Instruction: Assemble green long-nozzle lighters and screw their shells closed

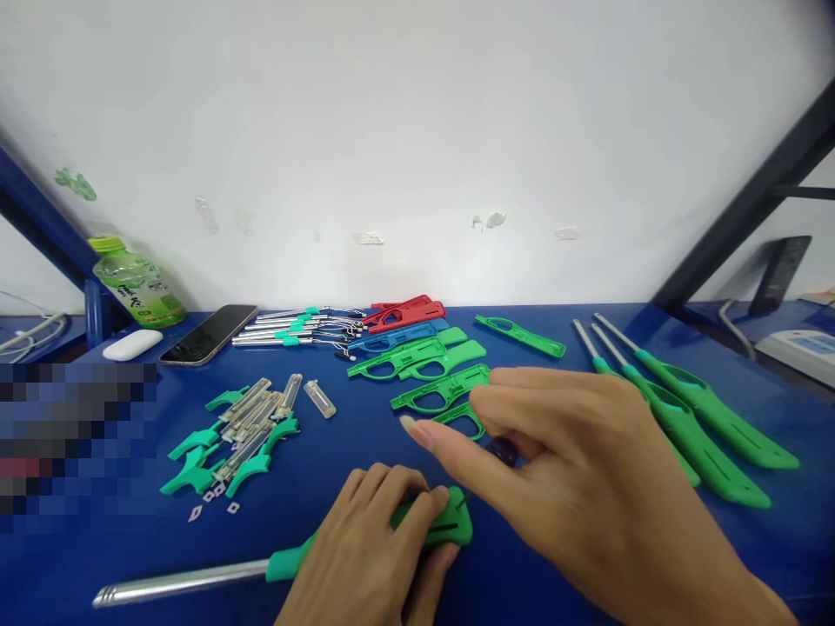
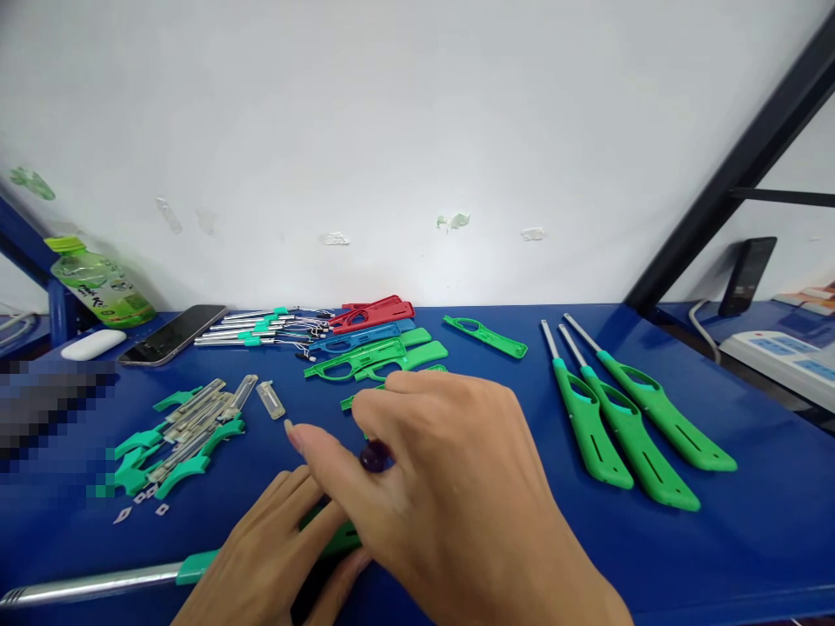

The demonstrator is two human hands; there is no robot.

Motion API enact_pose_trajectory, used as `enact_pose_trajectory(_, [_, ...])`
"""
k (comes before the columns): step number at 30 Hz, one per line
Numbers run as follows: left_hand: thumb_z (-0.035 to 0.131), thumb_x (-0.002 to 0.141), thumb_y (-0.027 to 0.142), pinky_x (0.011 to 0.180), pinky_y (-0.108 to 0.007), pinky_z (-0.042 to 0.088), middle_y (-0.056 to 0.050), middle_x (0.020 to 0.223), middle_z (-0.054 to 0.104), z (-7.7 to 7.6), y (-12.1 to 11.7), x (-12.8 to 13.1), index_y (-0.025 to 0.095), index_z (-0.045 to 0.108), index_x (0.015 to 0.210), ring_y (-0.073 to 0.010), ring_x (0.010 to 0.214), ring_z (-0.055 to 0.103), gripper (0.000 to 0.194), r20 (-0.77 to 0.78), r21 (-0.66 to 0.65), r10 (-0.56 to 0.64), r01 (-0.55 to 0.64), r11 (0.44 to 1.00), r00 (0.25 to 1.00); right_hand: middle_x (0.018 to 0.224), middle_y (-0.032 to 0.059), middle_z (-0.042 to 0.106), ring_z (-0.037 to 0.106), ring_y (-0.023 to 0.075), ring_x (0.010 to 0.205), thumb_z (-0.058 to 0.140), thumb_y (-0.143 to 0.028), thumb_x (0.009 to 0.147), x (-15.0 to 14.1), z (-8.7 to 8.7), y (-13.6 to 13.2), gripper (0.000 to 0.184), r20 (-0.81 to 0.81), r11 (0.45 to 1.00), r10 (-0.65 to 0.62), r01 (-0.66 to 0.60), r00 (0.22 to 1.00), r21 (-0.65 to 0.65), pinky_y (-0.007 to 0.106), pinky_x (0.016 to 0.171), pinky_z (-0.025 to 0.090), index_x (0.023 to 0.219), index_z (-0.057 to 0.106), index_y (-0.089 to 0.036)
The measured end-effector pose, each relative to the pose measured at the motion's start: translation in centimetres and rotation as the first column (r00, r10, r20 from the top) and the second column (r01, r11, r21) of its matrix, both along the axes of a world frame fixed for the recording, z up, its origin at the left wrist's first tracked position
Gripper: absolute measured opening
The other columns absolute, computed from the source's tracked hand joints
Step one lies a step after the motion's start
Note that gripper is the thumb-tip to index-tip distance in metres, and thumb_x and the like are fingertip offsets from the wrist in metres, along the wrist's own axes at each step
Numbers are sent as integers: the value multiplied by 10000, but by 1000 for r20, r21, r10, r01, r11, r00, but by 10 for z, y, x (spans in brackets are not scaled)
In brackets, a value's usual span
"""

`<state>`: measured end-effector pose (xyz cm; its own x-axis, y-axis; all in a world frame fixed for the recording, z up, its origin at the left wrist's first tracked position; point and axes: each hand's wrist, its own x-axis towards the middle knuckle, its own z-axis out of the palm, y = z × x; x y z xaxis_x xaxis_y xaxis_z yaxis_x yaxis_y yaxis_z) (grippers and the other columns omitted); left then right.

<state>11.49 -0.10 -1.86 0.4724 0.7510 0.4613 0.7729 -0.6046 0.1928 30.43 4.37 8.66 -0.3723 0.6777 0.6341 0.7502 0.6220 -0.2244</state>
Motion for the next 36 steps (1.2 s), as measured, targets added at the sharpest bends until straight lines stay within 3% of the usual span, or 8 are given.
enact_pose_trajectory(6, [569,1032,290,929,-500,654,-69,1225,733,6,0,-2,269,599,1263,-291,1110,734,234,2,-46,-28,28,999,1000,528,-83,307,276,73,490,700,-496,997,0,2,-1,661,-26,1000,25,-26,999,-17,285,500,214,595,270,-196])
enact_pose_trajectory(13, [472,1079,248,841,-374,668,-39,1168,760,18,9,10,295,573,1330,-229,1030,770,274,159,-16,-51,54,998,986,519,-84,328,276,68,486,715,-480,982,-2,2,-4,654,-49,999,32,-32,998,4,293,492,194,579,291,-187])
enact_pose_trajectory(18, [382,1099,164,590,-246,556,10,810,741,26,16,25,241,632,937,-153,667,704,308,347,86,-136,113,990,928,514,-79,314,259,67,482,710,-475,979,-1,3,-5,652,-8,1000,12,-12,1000,3,289,483,186,578,283,-187])
enact_pose_trajectory(21, [364,1065,84,521,-234,501,22,709,707,20,16,27,231,628,879,-137,579,666,355,362,70,-129,111,991,923,498,-73,312,249,72,470,682,-569,984,1,6,-7,682,10,1000,-11,11,1000,-17,284,455,187,570,288,-196])
enact_pose_trajectory(26, [386,1048,101,543,-241,558,6,805,777,13,14,25,245,685,1019,-151,635,733,333,367,35,-110,104,994,924,501,-78,455,397,73,386,535,-793,971,17,13,-16,582,-161,992,33,-52,986,-116,229,361,290,766,592,-251])
enact_pose_trajectory(30, [394,1043,67,565,-206,570,18,848,785,19,13,25,240,674,989,-125,654,735,333,343,2,-103,109,994,934,764,-73,741,655,94,539,690,-515,1004,37,14,-19,198,-224,966,200,-230,954,-118,168,448,466,1135,709,-368])
enact_pose_trajectory(33, [402,1043,67,562,-199,547,25,837,768,20,13,26,237,597,893,-118,637,708,299,327,58,-127,115,992,936,934,-60,803,753,115,723,737,-251,971,42,13,-14,170,-196,919,357,-381,913,-102,141,534,531,1084,759,-377])
enact_pose_trajectory(36, [407,1053,78,493,-190,468,48,736,709,14,13,24,241,518,837,-105,568,659,293,314,99,-123,97,990,941,869,-82,776,730,69,726,721,-177,962,39,13,-9,170,-279,896,346,-404,896,-185,107,609,539,929,780,-334])
